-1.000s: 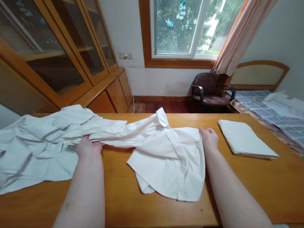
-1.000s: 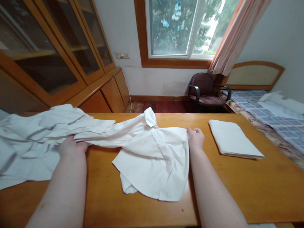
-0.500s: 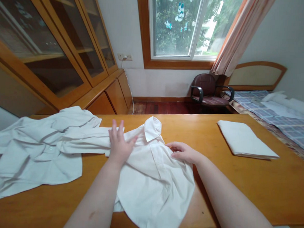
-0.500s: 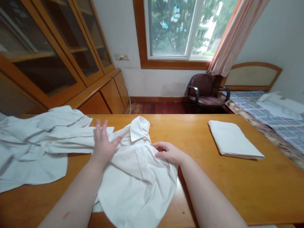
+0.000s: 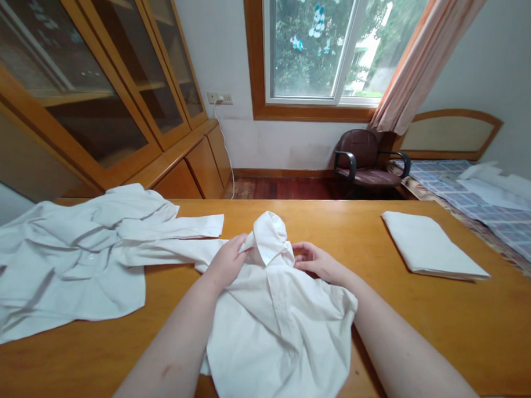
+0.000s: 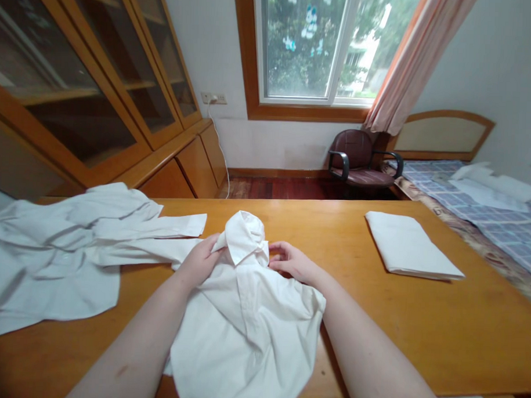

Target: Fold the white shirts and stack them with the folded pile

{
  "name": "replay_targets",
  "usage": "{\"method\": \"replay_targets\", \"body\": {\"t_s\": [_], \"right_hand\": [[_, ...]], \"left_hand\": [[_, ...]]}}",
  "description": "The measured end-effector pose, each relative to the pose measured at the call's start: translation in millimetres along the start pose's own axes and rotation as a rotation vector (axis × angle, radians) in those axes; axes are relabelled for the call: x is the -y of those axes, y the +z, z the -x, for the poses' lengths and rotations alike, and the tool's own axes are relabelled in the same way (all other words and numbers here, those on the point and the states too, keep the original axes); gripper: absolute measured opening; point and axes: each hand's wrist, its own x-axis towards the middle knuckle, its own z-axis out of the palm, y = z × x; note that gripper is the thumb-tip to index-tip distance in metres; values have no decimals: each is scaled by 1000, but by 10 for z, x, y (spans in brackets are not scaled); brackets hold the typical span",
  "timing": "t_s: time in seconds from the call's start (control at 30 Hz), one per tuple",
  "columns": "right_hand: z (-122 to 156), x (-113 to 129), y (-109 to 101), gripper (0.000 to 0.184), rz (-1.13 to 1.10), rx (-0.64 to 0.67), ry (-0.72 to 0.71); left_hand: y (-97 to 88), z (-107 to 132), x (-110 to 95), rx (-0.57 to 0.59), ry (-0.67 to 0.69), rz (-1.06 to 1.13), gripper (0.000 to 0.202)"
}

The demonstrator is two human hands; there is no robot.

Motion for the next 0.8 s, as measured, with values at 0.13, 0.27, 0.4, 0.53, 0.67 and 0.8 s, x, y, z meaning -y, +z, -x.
{"method": "replay_targets", "body": {"t_s": [0.13, 0.27, 0.4, 0.53, 0.67, 0.8], "right_hand": [[17, 21, 71, 65, -61, 190, -132], [-20, -76, 101, 40, 115, 85, -29], [-95, -184, 56, 28, 60, -152, -12], [-113, -109, -65, 25, -177, -393, -174], [-89, -21, -198, 26, -310, -468, -288], [-123, -93, -201, 31, -233, -396, -199]], "left_hand": [[23, 9, -39, 31, -22, 96, 27], [14, -1, -110, 97, -28, 130, 22], [2, -1, -113, 101, -53, 131, 19], [-16, -8, -74, 20, -121, 109, 26], [-32, -18, -74, -10, -158, 106, 27], [-36, 1, -93, 3, -156, 184, 22]]}}
